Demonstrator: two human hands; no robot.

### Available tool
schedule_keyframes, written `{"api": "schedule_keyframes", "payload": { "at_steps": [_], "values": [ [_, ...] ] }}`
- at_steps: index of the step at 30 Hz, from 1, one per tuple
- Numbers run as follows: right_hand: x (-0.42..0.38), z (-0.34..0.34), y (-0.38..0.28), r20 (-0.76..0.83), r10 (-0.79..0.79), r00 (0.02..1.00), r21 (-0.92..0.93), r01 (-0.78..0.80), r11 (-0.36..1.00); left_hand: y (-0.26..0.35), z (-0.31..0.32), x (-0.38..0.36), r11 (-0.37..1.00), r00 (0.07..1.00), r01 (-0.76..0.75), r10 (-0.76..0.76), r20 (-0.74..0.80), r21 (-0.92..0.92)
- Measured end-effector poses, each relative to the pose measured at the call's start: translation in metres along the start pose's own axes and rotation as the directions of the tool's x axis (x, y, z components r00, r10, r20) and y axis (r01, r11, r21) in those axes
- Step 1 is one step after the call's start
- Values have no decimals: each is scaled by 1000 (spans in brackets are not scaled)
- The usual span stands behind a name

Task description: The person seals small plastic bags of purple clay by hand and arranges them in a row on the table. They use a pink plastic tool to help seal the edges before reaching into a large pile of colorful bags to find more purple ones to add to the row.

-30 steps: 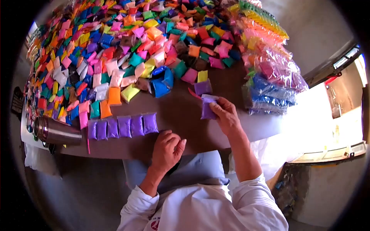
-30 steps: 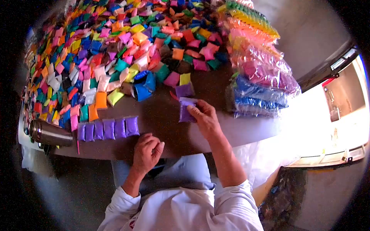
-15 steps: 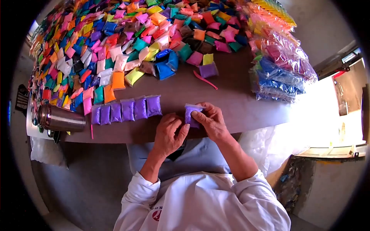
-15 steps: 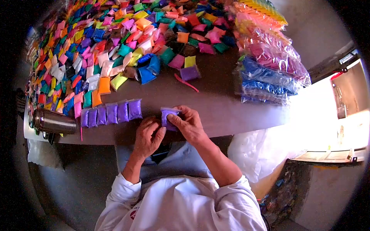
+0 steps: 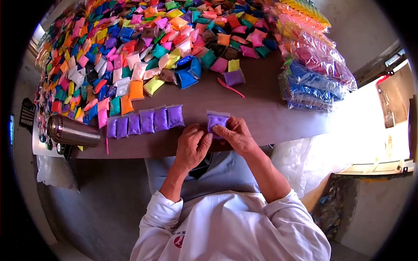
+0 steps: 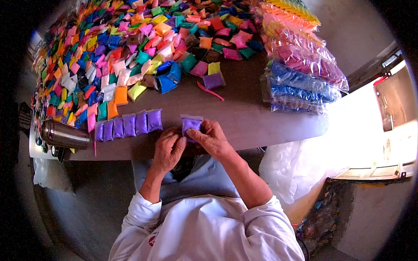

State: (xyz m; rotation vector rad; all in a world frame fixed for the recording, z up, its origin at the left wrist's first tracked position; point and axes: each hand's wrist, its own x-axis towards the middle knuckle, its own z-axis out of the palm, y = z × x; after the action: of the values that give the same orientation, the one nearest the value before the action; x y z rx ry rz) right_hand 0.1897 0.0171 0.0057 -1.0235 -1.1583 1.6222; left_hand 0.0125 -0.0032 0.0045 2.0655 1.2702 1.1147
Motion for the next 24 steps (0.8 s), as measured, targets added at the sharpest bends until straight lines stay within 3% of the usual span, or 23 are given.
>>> {"api": "schedule_keyframes", "payload": {
  "at_steps": [3,5,8,12,14,18,24],
  "values": [
    [-1,-3,3,60,-24,998,-18,26,1000,-2,-2,-1,999,995,42,-39,94,-30],
    [-4,-2,-4,80,17,997,-115,-8,993,-3,0,-2,1000,1000,7,-6,21,-25],
    [-1,0,-12,83,98,992,-65,-93,994,-4,4,-3,999,1000,0,-2,-29,-54],
    [-2,0,-20,76,168,983,-112,-159,981,-2,3,-2,995,998,68,-68,-1,-77],
    [0,-7,-12,170,126,977,-118,-107,987,1,1,-1,996,996,85,-83,33,-41],
    [-3,-11,-7,142,116,983,-108,-101,989,1,-2,-2,995,993,96,-93,67,-40],
    [-6,0,-16,99,14,995,63,-20,998,-6,0,-7,964,982,188,-188,19,-187]
  ]
}}
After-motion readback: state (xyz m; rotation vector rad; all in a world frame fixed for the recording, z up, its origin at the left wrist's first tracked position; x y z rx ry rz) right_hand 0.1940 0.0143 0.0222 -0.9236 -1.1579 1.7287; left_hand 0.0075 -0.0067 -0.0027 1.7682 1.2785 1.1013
